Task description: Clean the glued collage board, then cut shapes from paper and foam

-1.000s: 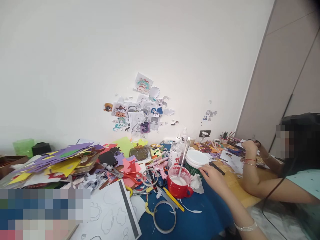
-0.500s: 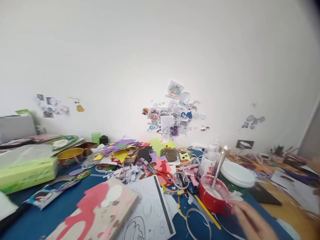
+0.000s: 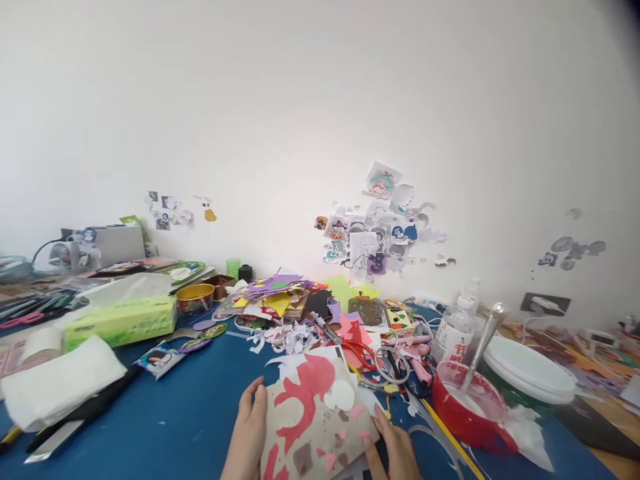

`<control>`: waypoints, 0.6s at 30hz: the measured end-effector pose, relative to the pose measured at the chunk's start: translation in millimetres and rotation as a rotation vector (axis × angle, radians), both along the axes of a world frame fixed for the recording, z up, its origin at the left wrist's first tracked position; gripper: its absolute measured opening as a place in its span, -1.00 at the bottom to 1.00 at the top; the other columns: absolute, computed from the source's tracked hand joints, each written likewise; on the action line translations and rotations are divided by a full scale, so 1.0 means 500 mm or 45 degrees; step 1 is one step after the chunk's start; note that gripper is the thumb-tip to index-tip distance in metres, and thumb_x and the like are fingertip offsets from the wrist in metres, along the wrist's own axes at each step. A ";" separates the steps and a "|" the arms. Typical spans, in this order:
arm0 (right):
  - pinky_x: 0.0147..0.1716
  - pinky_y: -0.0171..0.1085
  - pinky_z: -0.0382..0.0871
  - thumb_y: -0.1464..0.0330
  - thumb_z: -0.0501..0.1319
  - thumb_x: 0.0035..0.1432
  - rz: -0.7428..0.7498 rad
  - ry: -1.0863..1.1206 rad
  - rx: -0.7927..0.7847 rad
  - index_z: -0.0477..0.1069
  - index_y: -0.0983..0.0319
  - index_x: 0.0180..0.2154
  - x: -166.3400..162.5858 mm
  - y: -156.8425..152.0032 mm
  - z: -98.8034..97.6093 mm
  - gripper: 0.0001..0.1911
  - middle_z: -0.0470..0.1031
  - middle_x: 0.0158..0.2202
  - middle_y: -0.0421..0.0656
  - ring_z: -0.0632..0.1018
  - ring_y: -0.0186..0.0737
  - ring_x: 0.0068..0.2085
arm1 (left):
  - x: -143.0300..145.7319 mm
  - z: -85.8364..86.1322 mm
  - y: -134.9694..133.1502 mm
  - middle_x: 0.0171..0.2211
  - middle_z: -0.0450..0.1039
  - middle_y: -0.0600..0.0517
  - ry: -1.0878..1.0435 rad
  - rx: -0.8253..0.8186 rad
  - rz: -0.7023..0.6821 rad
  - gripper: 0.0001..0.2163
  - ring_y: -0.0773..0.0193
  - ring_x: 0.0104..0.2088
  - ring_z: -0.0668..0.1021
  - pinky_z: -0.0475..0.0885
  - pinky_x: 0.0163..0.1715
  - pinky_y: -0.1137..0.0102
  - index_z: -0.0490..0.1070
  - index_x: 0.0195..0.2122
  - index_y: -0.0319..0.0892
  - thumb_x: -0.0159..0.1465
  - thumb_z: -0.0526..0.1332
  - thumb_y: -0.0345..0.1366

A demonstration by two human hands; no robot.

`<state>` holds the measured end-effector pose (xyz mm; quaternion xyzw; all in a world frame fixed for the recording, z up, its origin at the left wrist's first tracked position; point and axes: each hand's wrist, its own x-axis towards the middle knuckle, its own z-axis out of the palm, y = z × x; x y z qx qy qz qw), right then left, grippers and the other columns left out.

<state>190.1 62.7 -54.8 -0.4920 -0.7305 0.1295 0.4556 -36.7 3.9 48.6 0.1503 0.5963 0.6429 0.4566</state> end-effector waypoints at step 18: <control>-0.08 -0.07 0.30 0.44 0.25 -0.11 -0.079 -0.227 0.243 0.04 0.19 0.17 -0.004 -0.029 0.002 -0.22 0.34 0.01 0.02 0.37 0.09 -0.01 | -0.058 -0.064 0.037 -0.04 0.36 -0.12 0.763 0.201 0.070 -0.61 0.08 0.02 0.38 0.23 0.06 0.15 0.28 -0.12 -0.15 0.19 -0.10 -0.04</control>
